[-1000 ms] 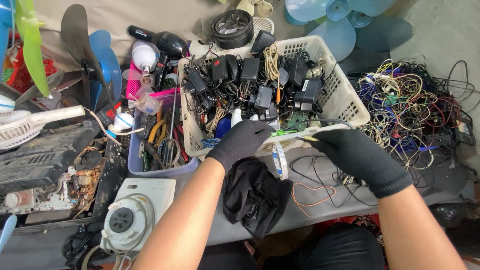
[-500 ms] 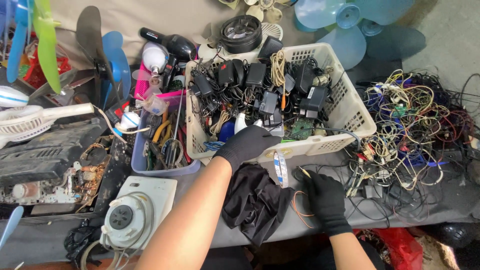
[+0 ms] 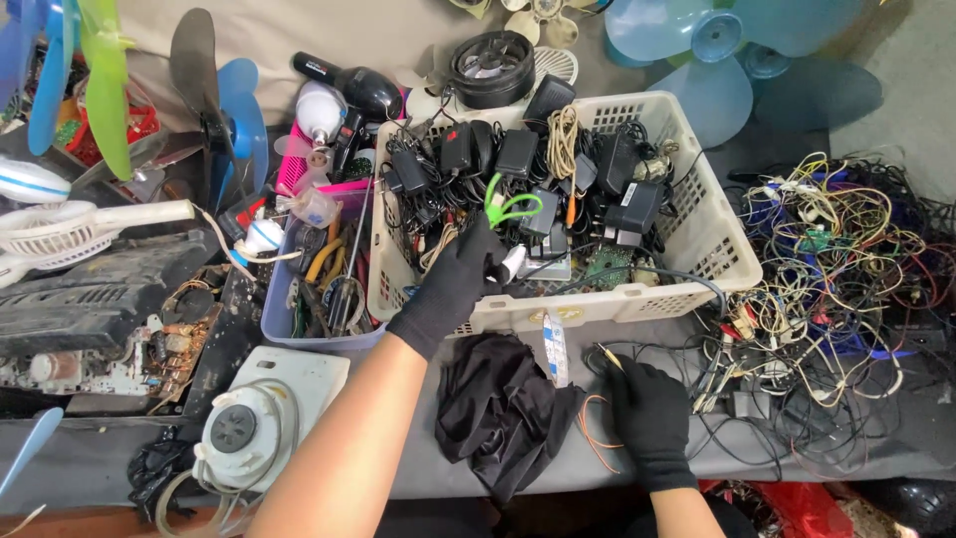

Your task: The person is organizing and sorting through various electronic cables and power adapters on a cluttered workbench, including wrapping a cable and placing it in a pouch.

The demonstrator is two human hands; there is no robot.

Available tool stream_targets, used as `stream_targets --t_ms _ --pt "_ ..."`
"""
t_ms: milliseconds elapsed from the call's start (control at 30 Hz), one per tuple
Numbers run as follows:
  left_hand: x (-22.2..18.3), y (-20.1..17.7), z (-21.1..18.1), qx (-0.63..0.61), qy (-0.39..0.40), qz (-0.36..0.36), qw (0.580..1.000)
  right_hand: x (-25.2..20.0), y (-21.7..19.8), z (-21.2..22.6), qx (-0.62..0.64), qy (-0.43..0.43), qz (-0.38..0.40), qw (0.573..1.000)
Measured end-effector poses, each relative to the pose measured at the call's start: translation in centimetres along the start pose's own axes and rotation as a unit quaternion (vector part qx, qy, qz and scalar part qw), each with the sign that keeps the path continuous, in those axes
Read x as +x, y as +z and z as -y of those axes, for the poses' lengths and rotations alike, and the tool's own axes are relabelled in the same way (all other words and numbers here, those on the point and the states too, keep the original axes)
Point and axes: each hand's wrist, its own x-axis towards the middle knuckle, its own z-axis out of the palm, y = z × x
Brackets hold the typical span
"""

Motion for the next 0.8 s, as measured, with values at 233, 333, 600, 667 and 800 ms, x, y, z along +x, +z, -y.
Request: stream_targets --t_ms 233,333,600,667,800 --pt "1.7 -3.2 2.4 -0.225 0.069 0.081 0.969 -0.1 -0.7 0.3 0.024 -0.015 -0.007 1.0" --pt "1.1 -5.1 1.1 -0.074 0.131 0.127 0.98 -0.4 -0.5 0.1 0.015 -0.031 -0.022 0.999" --pt "-0.6 -8.5 -0.9 0.172 0.107 0.015 0.979 -0.4 0.0 0.1 -0.004 0.006 0.002 1.0" --pt "-0.7 -8.2 -0.8 0.17 0.117 0.006 0.978 -0.5 0.4 -0.2 -0.017 0.013 0.014 1.0" --pt "-0.9 -8.2 -0.5 0.108 0.102 -0.047 0.988 -0.6 0.6 -0.4 0.003 0.013 -0.001 1.0"
